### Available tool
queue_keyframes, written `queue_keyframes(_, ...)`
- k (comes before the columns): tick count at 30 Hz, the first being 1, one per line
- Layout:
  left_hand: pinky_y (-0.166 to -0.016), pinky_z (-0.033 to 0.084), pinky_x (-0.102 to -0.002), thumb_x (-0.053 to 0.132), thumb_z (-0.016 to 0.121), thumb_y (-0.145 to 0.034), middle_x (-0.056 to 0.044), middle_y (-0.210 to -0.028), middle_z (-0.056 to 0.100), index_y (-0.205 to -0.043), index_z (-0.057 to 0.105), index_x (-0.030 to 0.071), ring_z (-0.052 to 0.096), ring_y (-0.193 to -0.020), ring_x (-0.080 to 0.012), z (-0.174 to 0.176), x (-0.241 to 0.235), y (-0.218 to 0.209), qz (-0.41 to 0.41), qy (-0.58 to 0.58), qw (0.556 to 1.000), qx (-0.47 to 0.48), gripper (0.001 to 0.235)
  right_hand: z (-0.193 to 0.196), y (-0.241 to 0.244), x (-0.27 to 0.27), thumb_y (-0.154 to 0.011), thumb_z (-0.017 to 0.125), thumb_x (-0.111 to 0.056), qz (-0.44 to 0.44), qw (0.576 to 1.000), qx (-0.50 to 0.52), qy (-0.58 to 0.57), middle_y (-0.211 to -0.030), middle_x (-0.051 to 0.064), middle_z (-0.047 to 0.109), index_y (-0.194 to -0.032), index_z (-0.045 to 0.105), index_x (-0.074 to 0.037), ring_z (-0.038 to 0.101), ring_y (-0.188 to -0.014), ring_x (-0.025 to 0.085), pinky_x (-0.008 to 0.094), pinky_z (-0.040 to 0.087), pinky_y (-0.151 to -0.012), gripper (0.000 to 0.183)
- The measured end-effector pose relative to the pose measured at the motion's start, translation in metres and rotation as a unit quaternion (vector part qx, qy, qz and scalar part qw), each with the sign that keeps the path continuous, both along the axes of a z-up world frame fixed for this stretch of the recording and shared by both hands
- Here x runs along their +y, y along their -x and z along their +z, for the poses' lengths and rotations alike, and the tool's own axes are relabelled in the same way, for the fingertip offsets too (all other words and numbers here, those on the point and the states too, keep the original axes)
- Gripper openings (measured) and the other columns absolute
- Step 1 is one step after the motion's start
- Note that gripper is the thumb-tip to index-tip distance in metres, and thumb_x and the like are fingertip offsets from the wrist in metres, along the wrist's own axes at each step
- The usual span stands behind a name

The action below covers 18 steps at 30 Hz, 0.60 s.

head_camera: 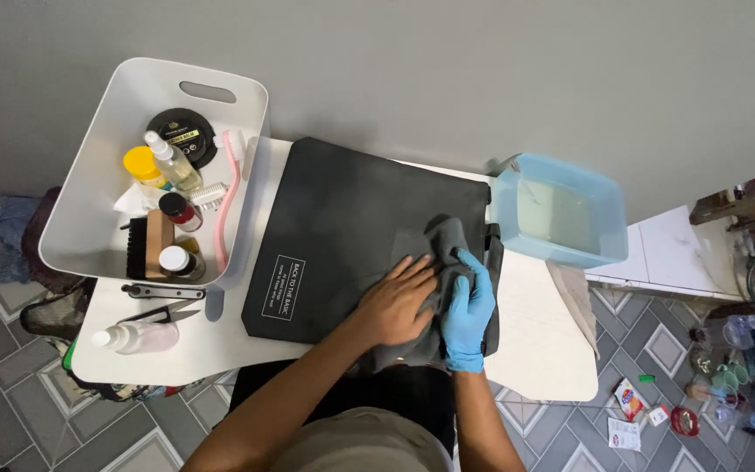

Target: The person sprays a liquid onto a black bag and scrubs the surface with a small brush. They then wipe the bag with a gray cloth, fold the bag, and place it on the table.

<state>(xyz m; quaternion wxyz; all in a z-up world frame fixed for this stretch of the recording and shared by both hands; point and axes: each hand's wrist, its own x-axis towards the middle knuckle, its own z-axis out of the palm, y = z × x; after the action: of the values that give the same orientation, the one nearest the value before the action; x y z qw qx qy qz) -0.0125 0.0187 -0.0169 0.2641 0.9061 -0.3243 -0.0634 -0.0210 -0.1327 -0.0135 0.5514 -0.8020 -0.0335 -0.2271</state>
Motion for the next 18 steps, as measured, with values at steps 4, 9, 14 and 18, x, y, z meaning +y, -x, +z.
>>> queue_keyframes(4,-0.128,0.014,-0.059,0.015,0.054,-0.097,-0.023,-0.163,0.037,-0.16,0.034,0.008,0.028,-0.154,-0.0432,0.019,0.011,-0.009,0.021,0.21,0.966,0.146,0.067,0.002,0.001,0.001,-0.104,0.051,-0.017,-0.007,1.0,0.022,0.019,-0.144,0.023,0.057,-0.143,0.054,-0.004,0.045,-0.142,0.042,0.057,0.025,-0.122,0.041)
queue_keyframes(9,-0.119,0.023,-0.063,0.019,0.061,-0.098,-0.025,-0.156,0.046,-0.155,0.044,0.006,0.035,-0.149,-0.0475,0.05,0.068,0.015,0.099,0.247,0.964,0.027,0.062,0.019,0.011,0.01,-0.095,0.068,-0.028,-0.007,0.988,0.093,0.125,-0.164,0.015,0.035,-0.153,0.044,-0.019,0.02,-0.155,0.041,0.062,-0.002,-0.124,0.062)
queue_keyframes(14,-0.117,0.02,-0.073,0.021,0.052,-0.102,-0.029,-0.15,0.046,-0.152,0.045,0.004,0.037,-0.144,-0.0529,0.016,0.115,0.044,0.242,0.154,0.958,-0.007,0.053,0.045,0.021,0.036,-0.075,0.089,-0.042,0.083,0.916,0.213,0.331,-0.16,0.023,0.036,-0.158,0.037,-0.012,0.026,-0.149,0.051,0.064,0.022,-0.122,0.102)
queue_keyframes(18,-0.118,0.018,-0.07,0.018,0.048,-0.102,-0.027,-0.153,0.044,-0.154,0.04,0.005,0.037,-0.145,-0.0497,0.021,0.118,0.048,0.235,0.143,0.962,-0.004,0.054,0.042,0.013,0.07,-0.061,0.095,-0.05,0.178,0.864,0.084,0.464,-0.147,0.019,0.053,-0.15,0.05,-0.013,0.038,-0.141,0.051,0.061,0.031,-0.118,0.106)
